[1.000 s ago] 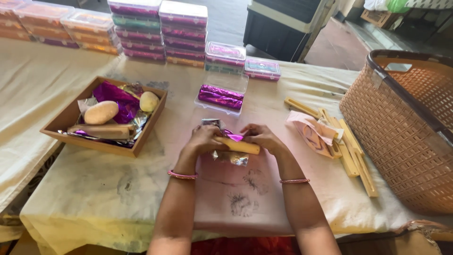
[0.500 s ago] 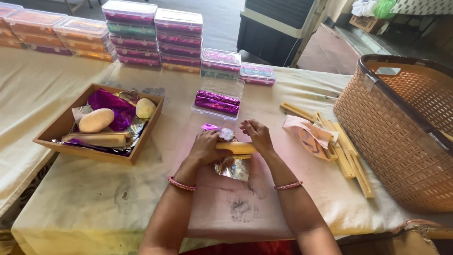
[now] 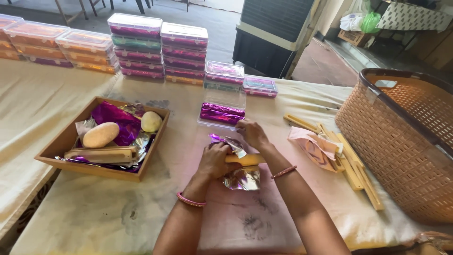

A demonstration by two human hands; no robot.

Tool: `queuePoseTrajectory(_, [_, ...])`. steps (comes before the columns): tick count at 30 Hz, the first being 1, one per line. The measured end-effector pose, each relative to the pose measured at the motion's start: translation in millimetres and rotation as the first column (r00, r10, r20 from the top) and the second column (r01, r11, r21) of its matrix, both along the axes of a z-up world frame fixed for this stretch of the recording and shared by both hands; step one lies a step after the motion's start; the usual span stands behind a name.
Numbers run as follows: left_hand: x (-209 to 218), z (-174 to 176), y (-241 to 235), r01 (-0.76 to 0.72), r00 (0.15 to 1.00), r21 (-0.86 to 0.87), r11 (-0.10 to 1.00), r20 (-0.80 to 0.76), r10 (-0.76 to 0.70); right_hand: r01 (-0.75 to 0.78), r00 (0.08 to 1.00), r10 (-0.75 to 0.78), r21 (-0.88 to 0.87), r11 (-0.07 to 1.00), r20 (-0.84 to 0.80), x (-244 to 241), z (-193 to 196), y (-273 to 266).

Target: The person wraps white cylindrical candles in metallic pink foil, folding the foil around each one by hand. They place the wrapped candles into small plastic storage boxes, close the lids, and stack the filled boxes with others on the table.

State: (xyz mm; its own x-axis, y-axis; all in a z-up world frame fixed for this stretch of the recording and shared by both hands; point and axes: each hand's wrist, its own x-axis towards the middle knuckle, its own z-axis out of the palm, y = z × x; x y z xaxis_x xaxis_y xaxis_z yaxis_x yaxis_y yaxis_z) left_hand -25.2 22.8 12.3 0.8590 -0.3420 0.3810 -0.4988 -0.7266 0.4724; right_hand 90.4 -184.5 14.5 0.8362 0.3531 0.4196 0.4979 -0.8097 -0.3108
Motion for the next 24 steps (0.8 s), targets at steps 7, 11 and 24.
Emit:
queuePoseTrajectory(7, [0,-3,-8,-0.042,0.996,-0.068,0.997,0.076,0.047,0.140,0.979,-0.111,-0.166,0.976,0.171,-19,30,2])
queuePoseTrajectory(11, [5,-5,-7,-0.120,0.988,-0.078,0.990,0.093,0.127,-0.211,0.943,0.202,0.005,0.978,0.264,-78,23,11])
queuePoseTrajectory(24, [4,-2,7,-0.198,0.980,-0.492,0.848,-0.073,0.187,-0.241,0.941,0.204,-0.114,0.964,-0.269,-157,7,-47])
